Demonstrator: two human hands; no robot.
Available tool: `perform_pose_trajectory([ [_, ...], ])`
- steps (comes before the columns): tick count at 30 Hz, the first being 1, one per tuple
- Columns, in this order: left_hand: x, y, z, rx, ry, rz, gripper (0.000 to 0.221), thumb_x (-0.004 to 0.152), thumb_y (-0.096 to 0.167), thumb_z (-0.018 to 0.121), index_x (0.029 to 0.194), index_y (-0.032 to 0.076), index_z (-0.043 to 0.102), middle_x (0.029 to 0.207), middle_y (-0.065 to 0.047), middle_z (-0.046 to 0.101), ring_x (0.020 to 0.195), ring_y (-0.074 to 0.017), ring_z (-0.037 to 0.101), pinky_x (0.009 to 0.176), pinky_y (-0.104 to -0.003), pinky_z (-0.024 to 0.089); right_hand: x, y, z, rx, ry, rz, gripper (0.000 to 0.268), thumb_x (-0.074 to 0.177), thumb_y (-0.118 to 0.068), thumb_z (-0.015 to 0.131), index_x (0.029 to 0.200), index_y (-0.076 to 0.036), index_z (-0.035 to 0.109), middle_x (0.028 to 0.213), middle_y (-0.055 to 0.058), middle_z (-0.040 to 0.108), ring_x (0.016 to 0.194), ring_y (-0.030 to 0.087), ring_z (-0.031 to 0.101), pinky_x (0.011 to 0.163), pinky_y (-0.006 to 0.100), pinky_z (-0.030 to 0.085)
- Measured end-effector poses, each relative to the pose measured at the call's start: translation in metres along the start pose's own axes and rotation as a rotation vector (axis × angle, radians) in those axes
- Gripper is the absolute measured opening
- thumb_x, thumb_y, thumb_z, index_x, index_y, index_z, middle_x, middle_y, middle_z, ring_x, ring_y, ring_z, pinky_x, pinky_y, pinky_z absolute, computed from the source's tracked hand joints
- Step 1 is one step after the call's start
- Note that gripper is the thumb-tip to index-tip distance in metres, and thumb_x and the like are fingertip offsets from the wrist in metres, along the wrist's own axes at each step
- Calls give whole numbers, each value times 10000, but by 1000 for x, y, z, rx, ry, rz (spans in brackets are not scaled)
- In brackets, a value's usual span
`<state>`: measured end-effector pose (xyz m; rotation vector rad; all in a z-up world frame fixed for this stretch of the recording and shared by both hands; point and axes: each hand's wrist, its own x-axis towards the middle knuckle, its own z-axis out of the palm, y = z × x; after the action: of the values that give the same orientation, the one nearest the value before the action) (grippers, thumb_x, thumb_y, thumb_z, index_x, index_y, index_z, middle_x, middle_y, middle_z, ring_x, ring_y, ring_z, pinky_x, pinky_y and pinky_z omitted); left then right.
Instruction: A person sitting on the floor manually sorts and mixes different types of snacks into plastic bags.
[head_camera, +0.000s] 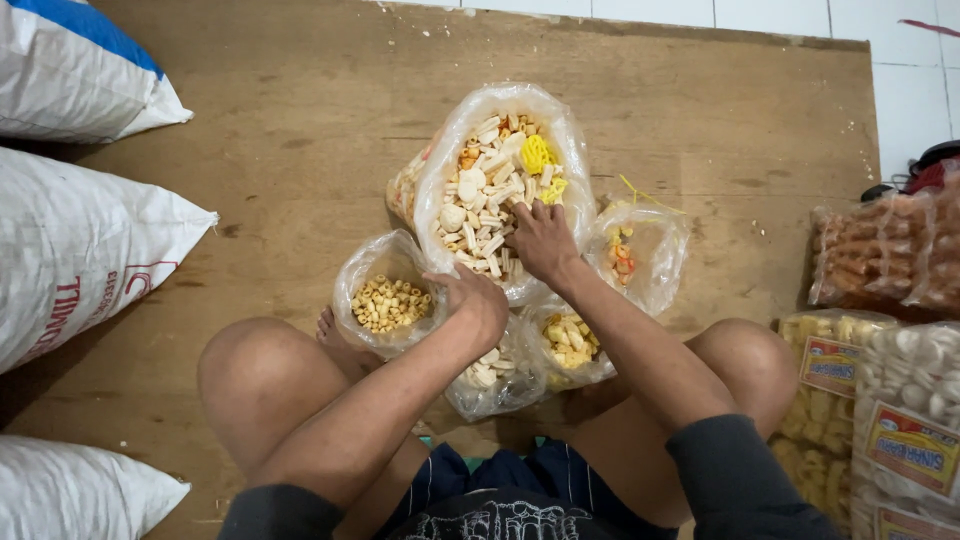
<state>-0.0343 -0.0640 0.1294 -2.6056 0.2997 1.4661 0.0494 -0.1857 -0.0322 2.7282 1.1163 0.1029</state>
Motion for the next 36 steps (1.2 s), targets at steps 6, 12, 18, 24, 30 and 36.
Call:
perform_pose_trajectory([
  [6, 57, -14, 27, -14, 165, 79, 420, 1025, 89, 407, 1372, 117, 642, 1450, -212, 578, 1454, -515, 373, 967, -916, 252, -1, -6, -8, -43, 56, -96, 184, 889, -299, 639, 774, -231, 766, 1080, 56, 490, 975, 306, 475, 832, 510, 380],
  [12, 45, -54, -22, -208, 340, 5, 463, 1031, 95, 365, 1424, 123, 608, 1444, -205, 584, 1421, -482, 431, 1042, -812, 246, -2, -3, 6, -34, -110, 17, 202, 833, -516, 708, 837, -331, 790, 1184, 5, 466, 1162, 290, 442, 960, 532, 362],
  [18, 61, -63, -19, -271, 332, -36, 473, 1011, 130, 369, 1414, 120, 617, 1406, -207, 601, 1389, -464, 455, 1032, -746, 291, 6, -4, 45, 99, -235, 85, 317, 744, -606, 745, 917, -342, 778, 1166, -9, 433, 1154, 294, 422, 985, 544, 365],
  [24, 47, -65, -27, -270, 351, -31, 439, 974, 93, 466, 1376, 68, 638, 1374, -212, 625, 1345, -466, 498, 1054, -719, 311, 16, 2, 46, 131, -371, 72, 410, 792, -498, 795, 1093, -220, 770, 1199, 80, 486, 1191, 335, 452, 991, 567, 367],
  [30, 72, -71, -13, -263, 623, 155, 330, 899, 53, 615, 1215, 54, 710, 1123, -195, 706, 1131, -428, 649, 931, -642, 434, 27, 25, -14, 520, -415, 207, 328, 884, -394, 769, 1161, -225, 728, 1205, 112, 551, 1213, 378, 516, 955, 561, 434],
  [36, 68, -69, -15, -302, 798, 274, 269, 922, 224, 720, 1165, 110, 739, 1006, -145, 752, 1015, -412, 716, 917, -618, 488, 15, 35, -94, 1116, -325, 408, 329, 758, -320, 862, 1024, -192, 717, 947, 15, 788, 974, 191, 743, 914, 378, 548],
])
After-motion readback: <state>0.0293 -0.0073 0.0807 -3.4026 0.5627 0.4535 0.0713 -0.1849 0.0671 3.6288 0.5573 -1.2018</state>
